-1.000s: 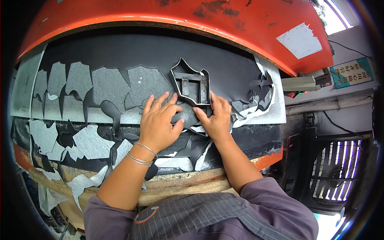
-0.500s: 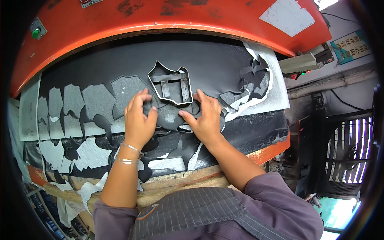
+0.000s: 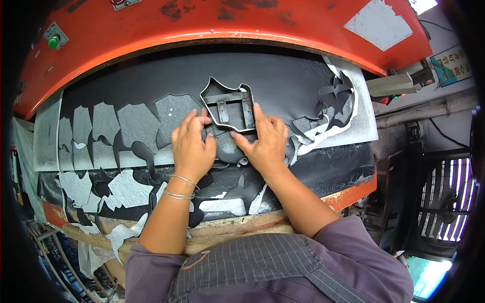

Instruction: Die-cut material using a hydraulic clicker press machine.

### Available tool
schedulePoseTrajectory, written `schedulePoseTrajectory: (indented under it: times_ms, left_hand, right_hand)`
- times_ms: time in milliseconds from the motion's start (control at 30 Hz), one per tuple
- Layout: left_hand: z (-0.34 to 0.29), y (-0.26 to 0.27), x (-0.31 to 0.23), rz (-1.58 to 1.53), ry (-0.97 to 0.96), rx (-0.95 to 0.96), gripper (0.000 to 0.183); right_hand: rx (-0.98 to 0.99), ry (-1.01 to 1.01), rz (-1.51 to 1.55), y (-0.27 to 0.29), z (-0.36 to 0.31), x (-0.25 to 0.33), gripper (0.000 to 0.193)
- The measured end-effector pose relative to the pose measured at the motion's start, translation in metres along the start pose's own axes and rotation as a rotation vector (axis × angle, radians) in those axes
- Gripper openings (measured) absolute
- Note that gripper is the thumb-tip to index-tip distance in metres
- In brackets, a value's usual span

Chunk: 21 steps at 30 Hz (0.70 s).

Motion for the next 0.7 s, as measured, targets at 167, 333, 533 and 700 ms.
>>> schedulePoseTrajectory:
  times_ms: [167,333,533,700]
  left_hand:
    - [-0.004,0.0,0.0,0.007,-0.003,0.037,0.034]
    - [-0.005,0.009,0.005,-0.003,-0.07,0.053,0.036]
    - [-0.018,0.092,0.091,-0.5,0.201,0.038,0.033]
    - [-0.031,0.188,0.195,-0.446,0.3,-0.425,0.019]
  right_hand:
    - [0.001,-0.03,0.011,0.001,-0.002,0.002,0.078]
    - [0.044,-0.033,-0.027,0.006,-0.01,0.002,0.086]
    - [0.498,-0.351,-0.354,0.082,-0.094,0.004,0.088]
    - [0.471,-0.222,-0.098,0.117,-0.047,0.058,0.063]
Point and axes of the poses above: each hand's wrist, its own z-axis towards the middle knuckle, its own y-axis out of the back of the hand, x = y × z, the point moved 1 cm from there along z, towards the middle knuckle, and after that the axes turned 14 degrees about z, right-handed, at the moved point
